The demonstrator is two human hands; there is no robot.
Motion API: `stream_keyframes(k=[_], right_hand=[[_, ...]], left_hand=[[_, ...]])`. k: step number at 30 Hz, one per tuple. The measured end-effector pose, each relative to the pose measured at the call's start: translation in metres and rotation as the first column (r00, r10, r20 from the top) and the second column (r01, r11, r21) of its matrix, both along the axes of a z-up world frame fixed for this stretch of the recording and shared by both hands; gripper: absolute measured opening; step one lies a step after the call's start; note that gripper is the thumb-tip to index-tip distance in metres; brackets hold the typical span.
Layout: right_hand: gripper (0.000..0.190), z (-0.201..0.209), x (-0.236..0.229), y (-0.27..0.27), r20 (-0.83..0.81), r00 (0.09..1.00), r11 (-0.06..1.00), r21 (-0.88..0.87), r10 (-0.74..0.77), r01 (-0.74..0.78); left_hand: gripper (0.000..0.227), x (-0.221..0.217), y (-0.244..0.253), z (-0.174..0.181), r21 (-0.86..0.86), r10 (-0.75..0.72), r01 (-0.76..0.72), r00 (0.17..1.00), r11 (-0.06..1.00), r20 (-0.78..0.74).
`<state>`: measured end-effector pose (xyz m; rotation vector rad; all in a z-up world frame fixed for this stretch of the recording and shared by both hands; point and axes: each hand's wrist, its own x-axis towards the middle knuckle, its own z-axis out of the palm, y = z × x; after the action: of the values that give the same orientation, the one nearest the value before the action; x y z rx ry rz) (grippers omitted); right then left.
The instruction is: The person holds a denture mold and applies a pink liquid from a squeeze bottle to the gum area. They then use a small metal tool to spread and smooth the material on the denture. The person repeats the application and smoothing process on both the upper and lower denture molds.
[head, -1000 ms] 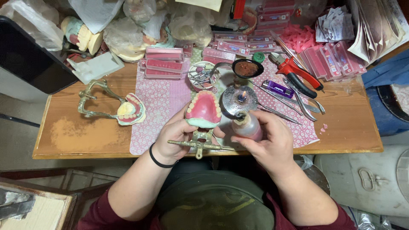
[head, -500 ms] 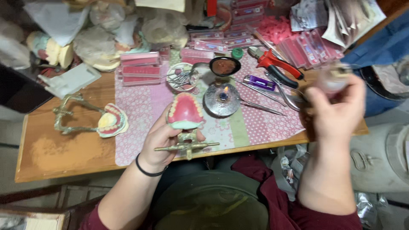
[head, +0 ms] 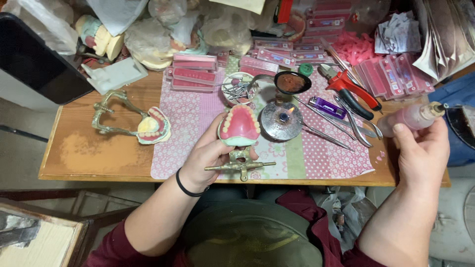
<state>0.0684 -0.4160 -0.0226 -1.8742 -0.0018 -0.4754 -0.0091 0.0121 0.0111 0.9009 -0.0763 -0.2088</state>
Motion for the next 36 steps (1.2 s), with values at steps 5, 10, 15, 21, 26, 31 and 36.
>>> stream_keyframes(k=[5,10,15,21,26,31,36], right_hand=[[0.045,0.0,-0.002,0.002,-0.006,0.999,0.999,0.022,0.033,-0.033],[0.056,-0.005,0.003,-0.001,0.027,0.996,0.996,0.031,0.081,-0.082],[0.052,-0.011,0.004,-0.004,0.034,0.998,0.999,-0.009,0.054,-0.054],[0.045,0.004,-0.01,0.018,-0.045,0.999,0.999,0.054,0.005,-0.003],[0.046,-0.015,0.001,-0.008,0.113,0.993,0.999,-0.033,0.034,-0.031],[0.046,-0.011,-0.022,0.006,0.266,0.962,0.979,-0.174,-0.056,0.105],[0.065,0.011,-0.066,0.086,0.134,0.991,0.995,-0.102,0.004,0.009]], left_hand=[[0.06,0.001,0.001,-0.007,-0.054,0.009,-0.005,0.998,0.999,0.069],[0.068,0.003,0.0,-0.012,-0.064,0.058,-0.046,0.978,0.997,0.198],[0.066,0.001,0.001,-0.016,-0.078,0.052,-0.034,0.97,0.996,0.237],[0.06,0.003,0.005,-0.022,-0.001,0.021,-0.022,0.958,1.0,0.287],[0.064,0.002,0.004,-0.02,0.008,0.052,-0.055,0.972,0.998,0.23],[0.062,0.001,0.003,-0.013,0.043,0.116,-0.124,0.98,0.991,0.161],[0.061,0.0,0.003,-0.012,0.03,0.095,-0.101,0.98,0.994,0.176]])
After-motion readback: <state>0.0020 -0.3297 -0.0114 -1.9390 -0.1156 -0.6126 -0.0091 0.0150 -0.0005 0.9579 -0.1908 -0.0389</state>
